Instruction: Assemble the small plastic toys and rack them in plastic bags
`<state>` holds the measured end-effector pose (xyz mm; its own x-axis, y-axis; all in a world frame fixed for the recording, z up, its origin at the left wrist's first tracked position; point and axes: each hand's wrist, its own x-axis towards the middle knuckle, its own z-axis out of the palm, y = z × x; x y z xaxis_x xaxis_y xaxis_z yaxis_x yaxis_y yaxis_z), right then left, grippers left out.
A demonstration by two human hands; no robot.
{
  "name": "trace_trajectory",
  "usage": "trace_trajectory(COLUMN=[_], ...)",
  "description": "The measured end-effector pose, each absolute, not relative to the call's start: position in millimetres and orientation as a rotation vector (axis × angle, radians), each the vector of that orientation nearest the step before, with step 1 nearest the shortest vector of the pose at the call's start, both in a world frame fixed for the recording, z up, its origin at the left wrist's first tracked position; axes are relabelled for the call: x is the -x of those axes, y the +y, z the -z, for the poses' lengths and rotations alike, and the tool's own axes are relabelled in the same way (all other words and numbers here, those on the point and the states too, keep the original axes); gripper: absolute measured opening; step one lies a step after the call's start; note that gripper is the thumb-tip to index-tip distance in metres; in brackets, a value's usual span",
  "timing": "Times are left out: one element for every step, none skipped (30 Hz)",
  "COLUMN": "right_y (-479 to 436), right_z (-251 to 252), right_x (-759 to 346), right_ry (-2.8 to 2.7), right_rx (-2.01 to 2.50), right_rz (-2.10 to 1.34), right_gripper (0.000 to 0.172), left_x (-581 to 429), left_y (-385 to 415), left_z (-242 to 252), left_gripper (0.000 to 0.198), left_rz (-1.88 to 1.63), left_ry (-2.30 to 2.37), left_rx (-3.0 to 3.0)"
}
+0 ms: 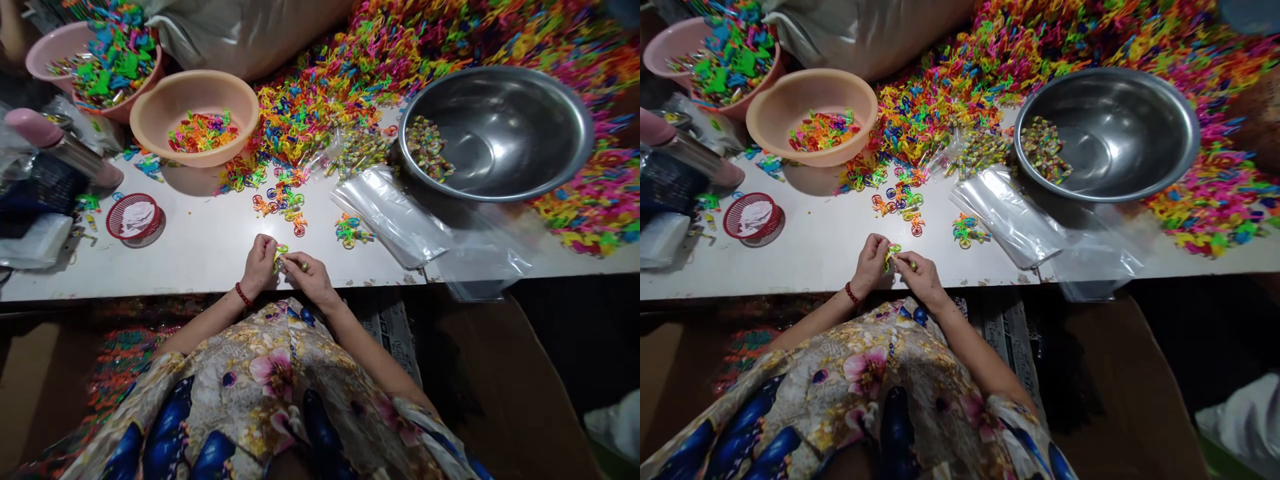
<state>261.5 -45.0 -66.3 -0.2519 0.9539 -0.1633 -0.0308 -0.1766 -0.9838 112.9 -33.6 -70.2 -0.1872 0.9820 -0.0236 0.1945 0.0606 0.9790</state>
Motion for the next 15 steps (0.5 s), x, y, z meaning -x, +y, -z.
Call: trace_trajectory(right_y=[-45.8, -46.6, -47.4, -48.3, -49.3, -50.5, -51.9, -53.5, -55.4, -57.4, -59.4, -61.2, -62.6, -63.3, -62.9], right_z=[65.3, 64.2, 63.1, 62.1, 61.4, 61.1, 61.4, 62.0, 63.1, 64.5, 66.1, 67.7, 69.2, 70.5, 71.5], right_x=[-261.2, -261.1, -261.2, -261.6, -262.2, -263.1, -264.0, -264.9, -265.6, -265.9, -266.0, -265.8, -265.7, -266.0, -267.3], right_ry=[-1.311, -1.360, -1.405, -1.444, -1.477, -1.505, -1.532, -1.560, -1.590, -1.620, -1.645, -1.660, -1.661, -1.645, -1.612], right_rx=[1.159, 1.150, 1.143, 1.138, 1.136, 1.142, 1.154, 1.171, 1.188, 1.203, 1.216, 1.228, 1.239, 1.250, 1.259], right_rz=[-1.511, -1.466, -1.420, -1.380, -1.350, -1.329, -1.316, -1.304, -1.287, -1.267, -1.246, -1.226, -1.216, -1.224, -1.249], right_gripper=[0.036, 0.035, 0.033, 0.032, 0.031, 0.031, 0.030, 0.030, 0.030, 0.029, 0.027, 0.026, 0.025, 0.025, 0.025], left_x=[-112.9, -113.2, -113.6, -114.2, -114.9, -115.8, -116.7, -117.7, -118.9, -120.3, -121.9, -123.8, -125.8, -127.7, -129.2], left_y=[-32.9, -32.2, -31.5, -30.8, -30.1, -29.3, -28.5, -27.8, -27.2, -26.7, -26.5, -26.4, -26.3, -25.8, -24.5], left_z=[70.1, 70.0, 69.8, 69.5, 69.0, 68.6, 68.3, 68.1, 68.1, 68.4, 68.7, 69.0, 69.2, 68.9, 68.2], left_gripper=[0.020, 0.021, 0.021, 0.022, 0.022, 0.022, 0.022, 0.022, 0.022, 0.022, 0.022, 0.023, 0.024, 0.025, 0.025], left_rz=[-1.200, -1.192, -1.188, -1.187, -1.188, -1.189, -1.187, -1.180, -1.168, -1.154, -1.137, -1.119, -1.102, -1.084, -1.066], left_ry=[1.500, 1.478, 1.456, 1.437, 1.422, 1.410, 1.398, 1.386, 1.375, 1.360, 1.340, 1.313, 1.283, 1.260, 1.247], left_rx=[-1.204, -1.166, -1.121, -1.075, -1.034, -0.999, -0.974, -0.962, -0.960, -0.961, -0.959, -0.954, -0.948, -0.948, -0.961])
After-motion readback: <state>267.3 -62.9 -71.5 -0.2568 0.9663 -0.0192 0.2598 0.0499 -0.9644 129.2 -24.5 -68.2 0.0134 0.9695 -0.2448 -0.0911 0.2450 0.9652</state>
